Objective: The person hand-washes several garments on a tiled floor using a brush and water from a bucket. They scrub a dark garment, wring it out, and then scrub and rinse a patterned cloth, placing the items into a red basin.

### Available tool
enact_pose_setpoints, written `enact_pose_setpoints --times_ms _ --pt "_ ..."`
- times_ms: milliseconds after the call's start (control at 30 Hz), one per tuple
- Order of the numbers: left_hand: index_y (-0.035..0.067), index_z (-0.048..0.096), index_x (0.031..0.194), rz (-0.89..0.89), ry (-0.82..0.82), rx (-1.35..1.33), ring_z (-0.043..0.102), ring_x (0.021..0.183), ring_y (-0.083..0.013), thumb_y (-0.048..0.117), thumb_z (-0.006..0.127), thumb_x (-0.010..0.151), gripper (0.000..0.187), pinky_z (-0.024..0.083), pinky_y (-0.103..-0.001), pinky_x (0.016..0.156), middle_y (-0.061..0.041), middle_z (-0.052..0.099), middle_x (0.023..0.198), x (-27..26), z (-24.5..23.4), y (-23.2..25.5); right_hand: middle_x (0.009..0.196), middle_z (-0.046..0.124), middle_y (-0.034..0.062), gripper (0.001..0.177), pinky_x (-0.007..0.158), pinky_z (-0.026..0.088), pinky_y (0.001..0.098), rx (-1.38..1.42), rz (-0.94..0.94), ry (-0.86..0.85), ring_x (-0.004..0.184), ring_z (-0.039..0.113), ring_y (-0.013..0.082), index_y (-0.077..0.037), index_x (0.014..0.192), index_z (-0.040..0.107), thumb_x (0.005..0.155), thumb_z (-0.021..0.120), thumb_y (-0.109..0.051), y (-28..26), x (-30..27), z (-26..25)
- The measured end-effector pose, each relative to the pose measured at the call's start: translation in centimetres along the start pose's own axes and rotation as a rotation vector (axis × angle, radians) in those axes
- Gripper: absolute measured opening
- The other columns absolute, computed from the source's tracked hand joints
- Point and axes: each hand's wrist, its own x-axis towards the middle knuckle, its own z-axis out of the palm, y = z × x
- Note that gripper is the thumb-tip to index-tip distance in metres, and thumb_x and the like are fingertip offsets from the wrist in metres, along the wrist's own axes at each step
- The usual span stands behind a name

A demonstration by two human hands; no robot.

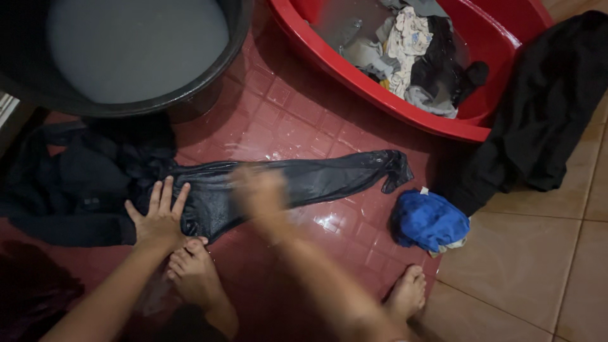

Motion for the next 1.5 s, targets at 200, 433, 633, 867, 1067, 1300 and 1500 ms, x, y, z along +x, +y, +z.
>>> enact_pose_setpoints --times_ms 200,433,633,867,1067,1300,1500 --pt "0.035 -0.020 0.161 -0.022 -0.029 0.024 -0.016 0.159 -0.0228 0.096 0.066 0.055 0.150 0.010 -0.073 0.115 -0.001 -0.025 0.172 0.1 0.5 0.3 0.101 0.073 0.0119 0.023 0.076 0.057 0.0440 0.219 0.184 -0.227 0.083 0.070 0.0329 -0.012 0.116 0.070 0.097 0.059 -0.018 9.3 -2.5 -5.5" --pt "0.027 0.000 0.164 0.043 0.125 0.034 0.006 0.158 -0.0277 0.091 0.071 0.056 0.144 0.018 -0.065 0.118 -0.008 -0.005 0.171 -0.3 0.1 0.3 0.117 0.072 0.0162 0.039 0.094 0.055 0.0443 -0.269 0.420 -0.252 0.099 0.069 0.0345 -0.018 0.131 0.072 0.093 0.077 -0.025 26.8 -6.4 -18.2" --pt "0.016 0.031 0.161 0.136 0.358 -0.273 0.054 0.126 -0.0355 0.055 0.083 0.063 0.117 0.052 -0.045 0.100 -0.012 0.024 0.171 2.3 -0.5 -2.3 0.104 0.071 0.0065 0.049 0.089 0.055 0.0323 0.597 0.554 -0.985 0.100 0.068 0.0175 -0.013 0.115 0.065 0.071 0.085 -0.016 21.7 -7.8 -14.5" --pt "0.012 0.069 0.122 0.094 0.384 -0.434 0.068 0.106 -0.0349 0.024 0.085 0.070 0.056 0.057 -0.047 0.089 -0.008 0.064 0.129 2.9 -1.5 -3.5 0.134 0.058 0.0264 0.071 0.091 0.050 0.0504 -0.115 0.365 -0.369 0.116 0.059 0.0487 -0.014 0.137 0.058 0.070 0.078 -0.007 28.4 -5.9 -12.4" --pt "0.008 0.076 0.096 0.078 0.955 -0.328 0.063 0.096 -0.0353 0.016 0.082 0.065 0.033 0.053 -0.048 0.080 -0.006 0.068 0.103 -1.0 -4.8 -6.2 0.114 0.065 0.0202 0.040 0.094 0.054 0.0490 -0.267 0.426 -0.471 0.106 0.066 0.0407 -0.024 0.126 0.071 0.091 0.067 -0.005 30.6 -5.0 -13.9" --pt "0.006 0.065 0.083 0.400 1.037 -0.436 0.059 0.089 -0.0347 0.004 0.075 0.061 0.024 0.048 -0.047 0.082 -0.013 0.060 0.089 -4.3 -4.3 -9.0 0.111 0.056 0.0216 0.036 0.088 0.053 0.0482 -0.132 0.390 0.037 0.098 0.062 0.0393 -0.005 0.119 0.066 0.087 0.056 0.007 25.2 -2.5 -20.4" --pt "0.006 0.071 0.104 0.555 0.452 -0.439 0.064 0.098 -0.0345 0.035 0.082 0.072 0.044 0.052 -0.045 0.085 -0.014 0.064 0.105 -1.8 1.6 -2.1 0.105 0.064 0.0202 0.041 0.085 0.047 0.0517 -0.111 0.257 -0.336 0.097 0.057 0.0413 -0.005 0.117 0.068 0.079 0.072 -0.020 13.4 -6.0 -19.0"
